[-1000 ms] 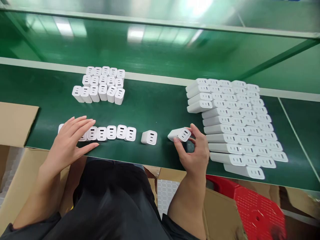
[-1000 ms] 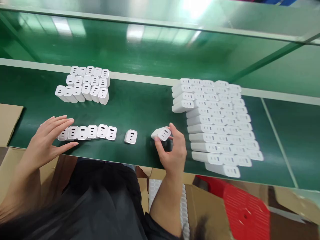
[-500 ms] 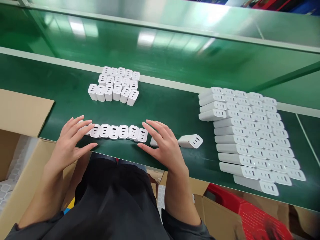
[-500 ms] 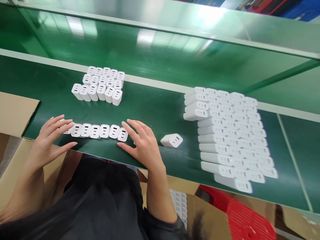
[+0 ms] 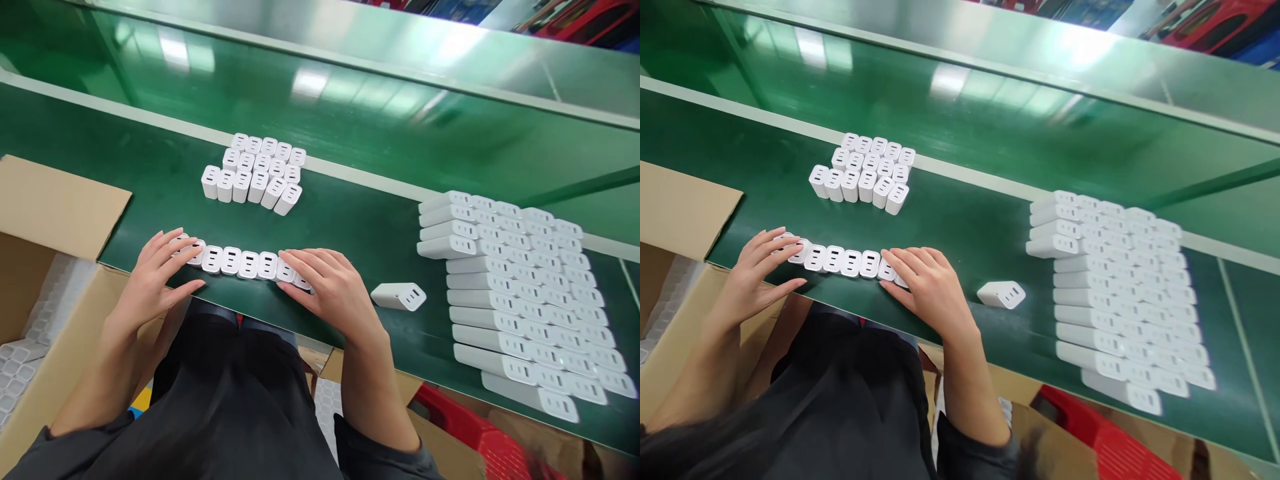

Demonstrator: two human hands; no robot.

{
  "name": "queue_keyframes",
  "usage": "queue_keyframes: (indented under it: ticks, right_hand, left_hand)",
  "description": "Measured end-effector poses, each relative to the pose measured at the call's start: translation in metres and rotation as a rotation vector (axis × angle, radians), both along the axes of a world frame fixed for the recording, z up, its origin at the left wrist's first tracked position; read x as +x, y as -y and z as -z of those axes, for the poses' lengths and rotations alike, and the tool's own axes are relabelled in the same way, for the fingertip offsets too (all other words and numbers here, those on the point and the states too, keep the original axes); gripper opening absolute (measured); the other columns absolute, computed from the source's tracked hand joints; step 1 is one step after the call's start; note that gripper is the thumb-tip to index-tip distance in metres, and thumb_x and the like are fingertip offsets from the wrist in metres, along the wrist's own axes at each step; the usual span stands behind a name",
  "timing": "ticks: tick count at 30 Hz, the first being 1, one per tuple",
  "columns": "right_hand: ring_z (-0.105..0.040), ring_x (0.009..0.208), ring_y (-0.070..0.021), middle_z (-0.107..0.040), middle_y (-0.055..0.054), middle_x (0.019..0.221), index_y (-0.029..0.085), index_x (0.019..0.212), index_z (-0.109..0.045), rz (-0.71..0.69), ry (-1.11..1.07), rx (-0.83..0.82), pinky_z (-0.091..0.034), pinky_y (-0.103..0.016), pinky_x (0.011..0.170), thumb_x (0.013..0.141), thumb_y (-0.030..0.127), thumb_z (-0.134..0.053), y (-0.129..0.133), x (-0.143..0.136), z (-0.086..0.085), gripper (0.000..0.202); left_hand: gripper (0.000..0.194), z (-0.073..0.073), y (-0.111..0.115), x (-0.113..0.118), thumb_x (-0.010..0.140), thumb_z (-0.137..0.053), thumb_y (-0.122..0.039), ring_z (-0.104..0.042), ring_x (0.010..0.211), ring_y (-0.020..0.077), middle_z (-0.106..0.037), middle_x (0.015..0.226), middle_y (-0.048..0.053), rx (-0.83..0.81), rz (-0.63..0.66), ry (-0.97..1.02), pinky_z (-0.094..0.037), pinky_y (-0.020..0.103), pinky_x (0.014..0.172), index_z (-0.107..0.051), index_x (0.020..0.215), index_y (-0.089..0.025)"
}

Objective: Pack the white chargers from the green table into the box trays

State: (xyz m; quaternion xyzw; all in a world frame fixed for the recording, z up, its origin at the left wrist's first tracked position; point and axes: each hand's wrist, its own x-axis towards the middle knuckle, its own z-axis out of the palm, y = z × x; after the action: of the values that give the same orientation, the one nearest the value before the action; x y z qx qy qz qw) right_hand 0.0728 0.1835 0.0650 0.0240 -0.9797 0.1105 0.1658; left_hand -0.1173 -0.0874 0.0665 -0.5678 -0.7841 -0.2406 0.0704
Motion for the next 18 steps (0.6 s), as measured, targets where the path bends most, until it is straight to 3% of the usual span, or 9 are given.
queue_keyframes:
  ticks: [7, 18]
  right_hand:
    - [-0.061, 0.116, -0.0260, -0.068, -0.010, 0.127, 0.015, 0.134, -0.055, -0.037, 0.007, -0.007, -0.045, -0.042, 0.100, 0.096, 0.044, -0.060, 0.010, -0.012, -0.009, 0.048]
    - [-0.062, 0.110, -0.0265, -0.068, -0.012, 0.123, 0.010, 0.134, -0.056, -0.072, 0.108, 0.023, -0.045, -0.042, 0.097, 0.094, 0.049, -0.062, 0.025, -0.036, -0.016, 0.056]
  left_hand:
    - [0.052, 0.001, -0.001, -0.002, 0.091, -0.067, -0.032, -0.047, 0.137, 0.0296, -0.059, 0.137, 0.008, 0.000, 0.002, 0.016, -0.034, 0.051, 0.118, -0.048, 0.140, -0.027]
    - [0.052, 0.003, 0.002, -0.002, 0.091, -0.066, -0.033, -0.045, 0.138, 0.0292, -0.058, 0.137, 0.008, -0.009, 0.002, 0.028, -0.034, 0.052, 0.118, -0.049, 0.140, -0.027]
